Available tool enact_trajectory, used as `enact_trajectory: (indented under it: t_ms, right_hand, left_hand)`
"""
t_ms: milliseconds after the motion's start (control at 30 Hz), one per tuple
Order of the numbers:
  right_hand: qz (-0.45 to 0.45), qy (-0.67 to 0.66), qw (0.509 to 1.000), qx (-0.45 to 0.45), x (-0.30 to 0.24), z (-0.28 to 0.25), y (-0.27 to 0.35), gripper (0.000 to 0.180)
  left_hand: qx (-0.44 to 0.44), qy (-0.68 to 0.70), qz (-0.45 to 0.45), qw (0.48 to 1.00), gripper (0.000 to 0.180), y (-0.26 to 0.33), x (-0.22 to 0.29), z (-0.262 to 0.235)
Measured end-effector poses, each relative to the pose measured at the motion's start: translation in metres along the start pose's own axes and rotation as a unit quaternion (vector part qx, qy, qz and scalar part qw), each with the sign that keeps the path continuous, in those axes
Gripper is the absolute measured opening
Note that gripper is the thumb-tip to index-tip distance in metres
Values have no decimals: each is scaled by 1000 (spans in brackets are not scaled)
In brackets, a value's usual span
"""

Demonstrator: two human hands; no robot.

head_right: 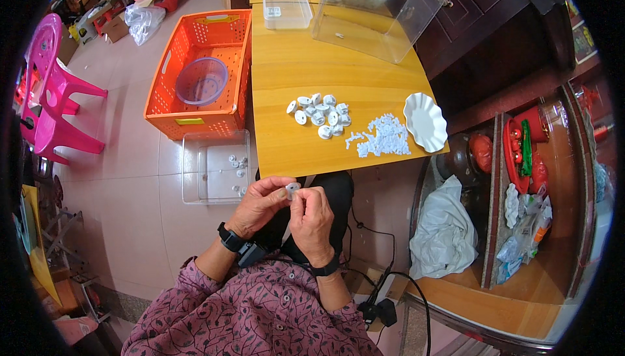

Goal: Assembling small white plastic components by hand.

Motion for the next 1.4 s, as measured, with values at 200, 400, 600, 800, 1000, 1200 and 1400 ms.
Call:
enact_trajectory:
  t_ms: [200,400,600,800,1000,1200,1400]
  right_hand:
    - [123,-132,983,-39,11,2,5,9]
    - [173,-179,968,-41,16,4,8,10]
    - [159,-168,972,-42,8,8,3,8]
    - [88,-84,991,-54,5,9,-13,10]
    - [9,79,997,11,34,2,-41,28]
    - [-53,189,981,1,55,10,-67,47]
    - [-64,184,980,-32,55,16,-75,48]
  left_hand:
    - [13,2,-1,1000,29,2,3,-2]
    - [19,12,-4,1000,29,2,4,0]
    - [38,-29,-1,999,27,3,8,-4]
    - [109,-32,41,993,25,6,34,-21]
    - [274,-12,74,959,23,12,47,-94]
    - [379,11,37,925,18,19,27,-178]
    - [417,15,-3,909,17,23,14,-213]
Point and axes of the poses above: each hand's wrist, its own y-axis away from the middle knuckle, its own z-axis out of the palm, x = y × z, the point moved 3 cm from there along -y, towards the middle knuckle, and after that the axes turned 4 degrees about z, right-handed, at the moved point
